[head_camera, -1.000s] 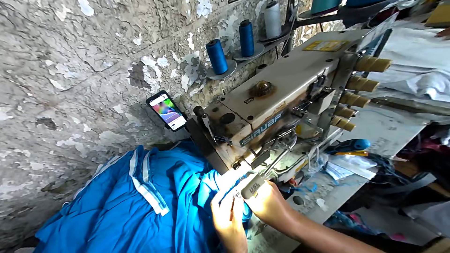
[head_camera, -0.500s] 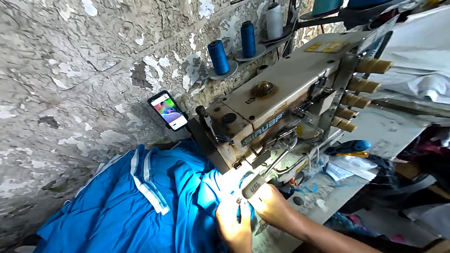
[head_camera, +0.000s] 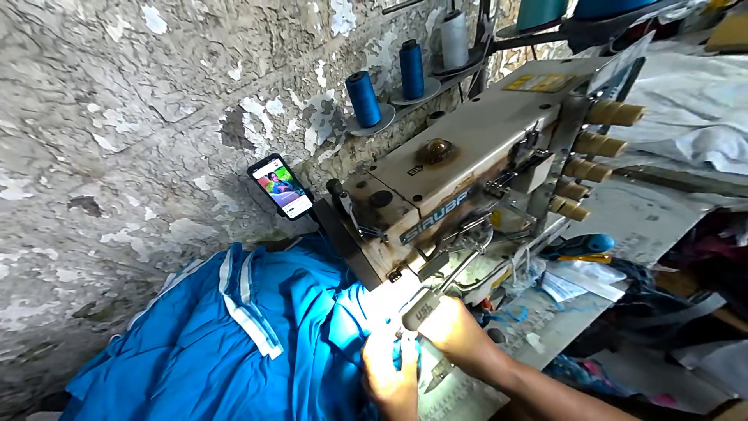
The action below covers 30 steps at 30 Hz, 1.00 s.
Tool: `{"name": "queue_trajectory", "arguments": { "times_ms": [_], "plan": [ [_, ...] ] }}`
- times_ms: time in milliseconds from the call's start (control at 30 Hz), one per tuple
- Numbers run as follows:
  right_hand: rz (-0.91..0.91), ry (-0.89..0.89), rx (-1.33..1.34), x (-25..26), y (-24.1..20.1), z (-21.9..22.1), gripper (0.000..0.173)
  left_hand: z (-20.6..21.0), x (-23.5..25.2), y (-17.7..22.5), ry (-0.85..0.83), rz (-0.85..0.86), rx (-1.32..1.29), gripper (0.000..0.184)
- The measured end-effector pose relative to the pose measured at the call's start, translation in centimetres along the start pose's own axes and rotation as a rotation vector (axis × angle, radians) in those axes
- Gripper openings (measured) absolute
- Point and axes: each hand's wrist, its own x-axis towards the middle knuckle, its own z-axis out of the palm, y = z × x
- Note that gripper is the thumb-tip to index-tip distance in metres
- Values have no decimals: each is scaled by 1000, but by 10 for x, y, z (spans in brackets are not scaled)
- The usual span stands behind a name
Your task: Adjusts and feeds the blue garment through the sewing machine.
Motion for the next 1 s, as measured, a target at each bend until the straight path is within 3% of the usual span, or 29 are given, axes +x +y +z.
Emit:
{"name": "queue_trajectory", "arguments": {
  "times_ms": [133, 467, 633, 867, 933, 1000],
  "plan": [
    [21, -2, 9, 0, 0, -1, 12, 0, -4, -5, -3, 49, -96, 37],
    [-99, 44, -21, -7, 9, 4, 6, -2, -12, -13, -3, 139, -46, 35],
    [-148, 61, -95, -11, 18, 7, 9, 1, -7, -17, 34, 213, 0, 18],
    [-671, 16, -423, 0, 33, -5, 18, -6, 1, -18, -24, 342, 59, 11],
    [-664, 11, -445, -1, 31, -5, 18, -7, 2, -19, -28, 389, 75, 10],
    [-522, -10, -371, -4, 28, -4, 17, -8, 2, -21, -27, 414, 84, 10]
  ]
}}
